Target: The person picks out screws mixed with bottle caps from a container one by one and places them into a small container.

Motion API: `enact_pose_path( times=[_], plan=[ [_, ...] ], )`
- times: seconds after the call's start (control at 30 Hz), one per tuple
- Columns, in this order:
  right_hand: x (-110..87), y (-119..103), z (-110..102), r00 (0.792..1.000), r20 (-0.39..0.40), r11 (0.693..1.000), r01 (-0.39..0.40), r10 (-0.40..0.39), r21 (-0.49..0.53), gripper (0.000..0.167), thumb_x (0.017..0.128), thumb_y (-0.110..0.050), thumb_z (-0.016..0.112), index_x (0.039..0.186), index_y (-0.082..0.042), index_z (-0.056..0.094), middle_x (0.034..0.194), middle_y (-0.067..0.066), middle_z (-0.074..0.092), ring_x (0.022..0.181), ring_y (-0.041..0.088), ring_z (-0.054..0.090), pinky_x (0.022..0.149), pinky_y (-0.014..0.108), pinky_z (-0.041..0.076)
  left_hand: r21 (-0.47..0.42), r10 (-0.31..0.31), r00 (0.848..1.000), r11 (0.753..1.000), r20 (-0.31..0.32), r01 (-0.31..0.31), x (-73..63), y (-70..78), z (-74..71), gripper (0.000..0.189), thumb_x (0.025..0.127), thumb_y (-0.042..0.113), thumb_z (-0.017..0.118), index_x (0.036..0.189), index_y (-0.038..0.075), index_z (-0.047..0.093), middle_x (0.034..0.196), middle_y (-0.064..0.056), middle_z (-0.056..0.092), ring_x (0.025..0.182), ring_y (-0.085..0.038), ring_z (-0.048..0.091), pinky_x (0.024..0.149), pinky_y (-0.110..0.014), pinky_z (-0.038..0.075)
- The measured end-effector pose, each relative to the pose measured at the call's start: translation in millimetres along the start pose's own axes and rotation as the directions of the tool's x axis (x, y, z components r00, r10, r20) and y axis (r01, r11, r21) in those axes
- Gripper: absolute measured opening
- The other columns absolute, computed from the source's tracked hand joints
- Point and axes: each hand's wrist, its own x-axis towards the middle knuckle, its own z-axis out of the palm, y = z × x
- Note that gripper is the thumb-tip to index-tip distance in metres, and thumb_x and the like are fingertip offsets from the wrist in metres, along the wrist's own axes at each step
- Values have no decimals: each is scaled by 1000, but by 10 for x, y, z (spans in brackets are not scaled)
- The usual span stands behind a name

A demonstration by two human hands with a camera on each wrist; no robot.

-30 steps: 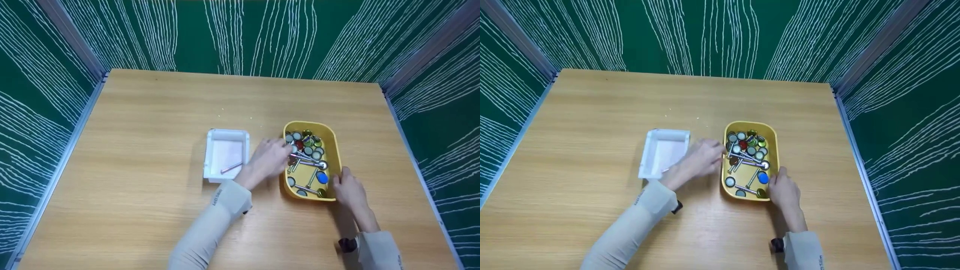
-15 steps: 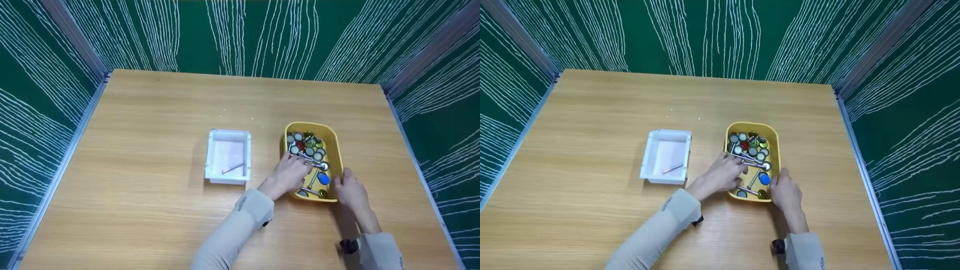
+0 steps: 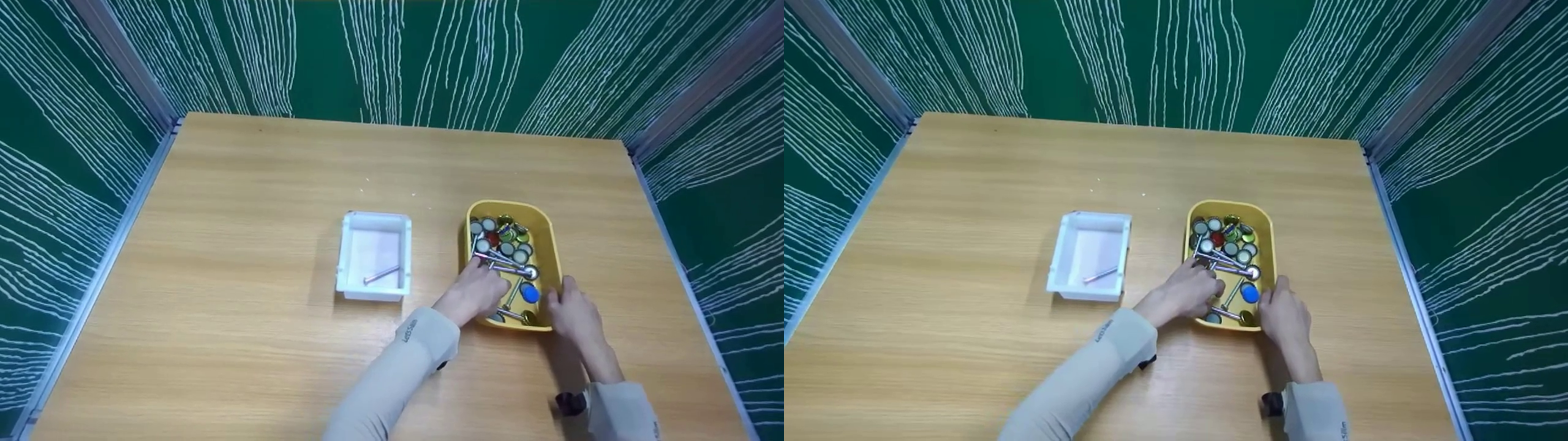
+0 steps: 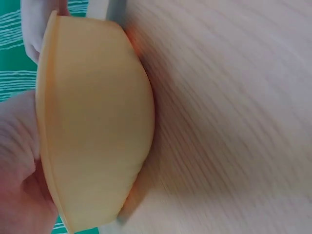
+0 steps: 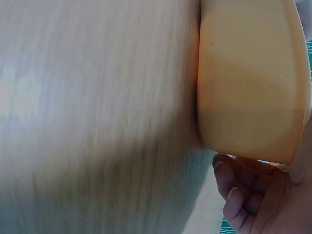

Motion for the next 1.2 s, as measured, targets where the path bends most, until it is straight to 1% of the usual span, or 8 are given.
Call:
enact_pose_path(
  times=[0.2, 0.37, 0.5, 0.63, 0.73, 0.93, 1.07, 1.2],
  plan=[
    [-13, 17, -8, 1000, 10, 1000, -28, 28, 6, 42, 103, -25, 35, 126, 9, 39, 107, 39, 59, 84, 43, 59, 70, 53, 47, 39, -38, 997, 999, 65, 35, 86, 56, -39, 11, 85, 21, 68, 92, 30, 68, 92, 14, 71, 85, -9, 61, 101, -29, 36],
    [-33, 35, -1, 999, 18, 999, -37, 37, 30, 44, 103, -25, 36, 129, 10, 39, 107, 39, 59, 85, 43, 59, 70, 51, 48, 73, -89, 994, 994, 60, 85, 136, 134, -1, 13, 85, 24, 68, 94, 33, 69, 97, 15, 72, 90, -8, 62, 102, -32, 36],
    [-44, 45, -11, 998, 35, 998, -56, 55, 38, 45, 103, -26, 35, 131, 10, 38, 109, 39, 58, 85, 42, 60, 68, 48, 49, 83, -69, 997, 994, 41, 66, 152, 175, 41, 9, 87, 27, 67, 94, 33, 69, 99, 14, 71, 92, -8, 60, 98, -33, 39],
    [-39, 38, -29, 997, 46, 998, -58, 57, 37, 45, 103, -26, 34, 131, 10, 37, 109, 38, 58, 83, 39, 60, 66, 43, 48, 90, -28, 999, 996, 37, 25, 149, 186, 46, 8, 91, 28, 65, 97, 32, 69, 97, 13, 69, 91, -7, 60, 92, -28, 44],
    [-26, 26, -32, 999, 31, 999, -36, 35, 18, 42, 103, -25, 34, 126, 10, 40, 104, 38, 59, 82, 40, 60, 66, 47, 47, 88, -17, 999, 996, 42, 13, 145, 180, 32, 9, 93, 26, 64, 98, 30, 69, 93, 13, 69, 86, -7, 62, 87, -25, 46],
    [-15, -2, -10, 1000, -1, 1000, -12, 12, -4, 36, 103, -24, 35, 119, 8, 43, 97, 36, 60, 81, 43, 60, 67, 52, 46, 73, -46, 996, 997, 81, 40, 134, 163, 15, 9, 91, 21, 65, 91, 30, 69, 90, 13, 70, 83, -7, 61, 88, -26, 44],
    [-12, -13, -1, 1000, -10, 1000, -2, 2, -14, 36, 103, -24, 35, 117, 8, 43, 94, 37, 60, 79, 44, 60, 67, 54, 46, 34, -67, 995, 997, 71, 65, 121, 151, 26, 10, 87, 20, 69, 87, 30, 67, 90, 15, 70, 83, -7, 61, 93, -28, 43],
    [4, -27, 5, 1000, 9, 1000, -15, 15, -13, 37, 103, -24, 34, 120, 9, 42, 94, 34, 60, 78, 40, 59, 66, 50, 46, 35, -91, 995, 995, 51, 89, 113, 138, 33, 9, 85, 24, 71, 89, 30, 66, 94, 16, 71, 86, -6, 62, 95, -29, 42]
  ],
)
